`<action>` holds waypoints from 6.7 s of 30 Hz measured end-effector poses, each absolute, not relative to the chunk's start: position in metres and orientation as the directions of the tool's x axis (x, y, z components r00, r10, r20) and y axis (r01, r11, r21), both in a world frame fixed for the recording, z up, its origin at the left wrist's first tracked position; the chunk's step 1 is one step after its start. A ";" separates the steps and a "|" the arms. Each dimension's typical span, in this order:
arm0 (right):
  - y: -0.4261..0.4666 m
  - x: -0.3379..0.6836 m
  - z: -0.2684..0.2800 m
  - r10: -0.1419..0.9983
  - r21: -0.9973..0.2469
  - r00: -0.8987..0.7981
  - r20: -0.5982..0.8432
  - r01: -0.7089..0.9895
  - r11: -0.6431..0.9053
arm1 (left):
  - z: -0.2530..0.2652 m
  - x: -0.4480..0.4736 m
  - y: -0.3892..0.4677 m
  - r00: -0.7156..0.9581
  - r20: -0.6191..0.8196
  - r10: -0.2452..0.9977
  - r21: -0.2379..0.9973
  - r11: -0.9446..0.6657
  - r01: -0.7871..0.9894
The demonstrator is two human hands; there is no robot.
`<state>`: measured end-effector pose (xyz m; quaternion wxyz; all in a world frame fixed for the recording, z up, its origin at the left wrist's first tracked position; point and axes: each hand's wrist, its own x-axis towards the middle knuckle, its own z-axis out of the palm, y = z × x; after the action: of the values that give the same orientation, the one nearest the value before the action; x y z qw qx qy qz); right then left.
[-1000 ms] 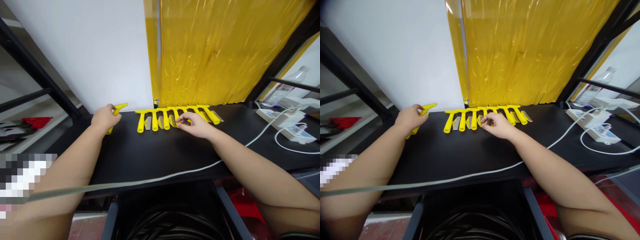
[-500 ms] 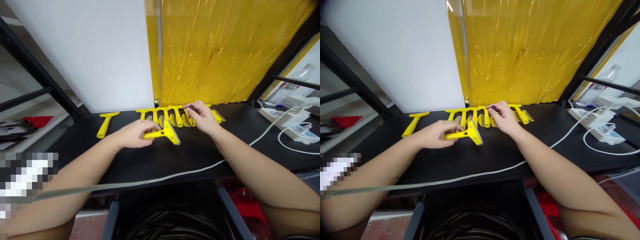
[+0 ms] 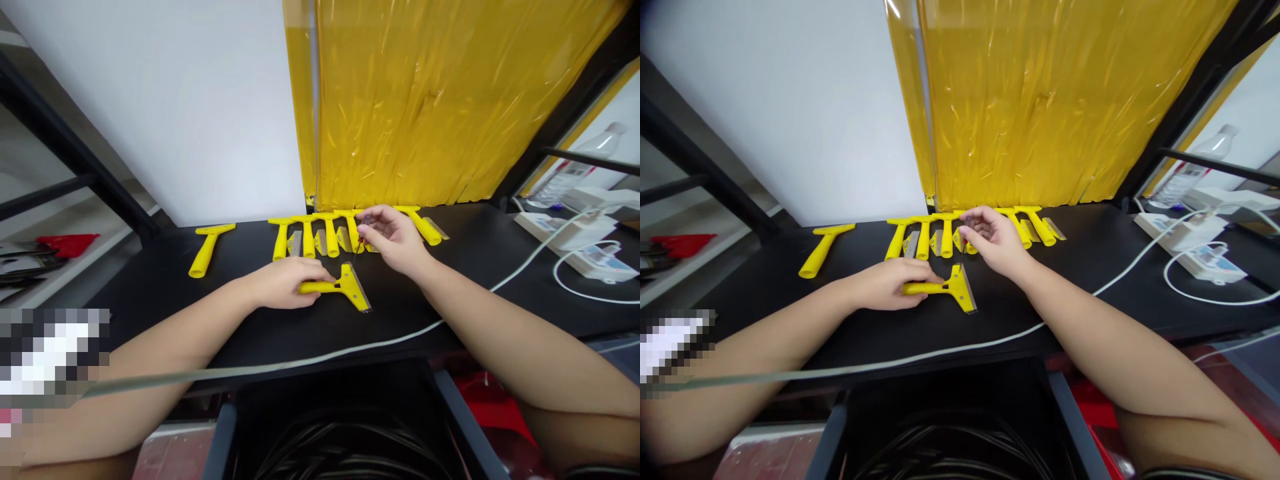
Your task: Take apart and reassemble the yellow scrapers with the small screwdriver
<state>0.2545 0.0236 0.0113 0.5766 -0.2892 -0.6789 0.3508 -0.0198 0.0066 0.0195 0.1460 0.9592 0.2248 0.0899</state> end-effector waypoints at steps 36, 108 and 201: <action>0.020 0.247 0.002 0.778 -0.789 -0.245 0.578 0.075 0.610 | 0.017 -0.018 0.010 0.885 0.129 0.448 0.325 -0.862 0.389; 0.008 0.235 0.017 0.828 -0.859 -0.499 0.256 -0.511 -0.042 | 0.015 -0.017 0.009 0.895 0.137 0.424 0.322 -0.874 0.365; 0.003 0.244 0.032 0.829 -0.878 -0.523 0.199 -0.471 -0.086 | 0.022 -0.017 0.003 0.899 0.132 0.418 0.290 -0.883 0.368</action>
<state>0.2443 0.0031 0.0317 0.4547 -0.1788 -0.5000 0.7150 -0.0175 0.0035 0.0216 0.1301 0.9656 0.2037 0.0960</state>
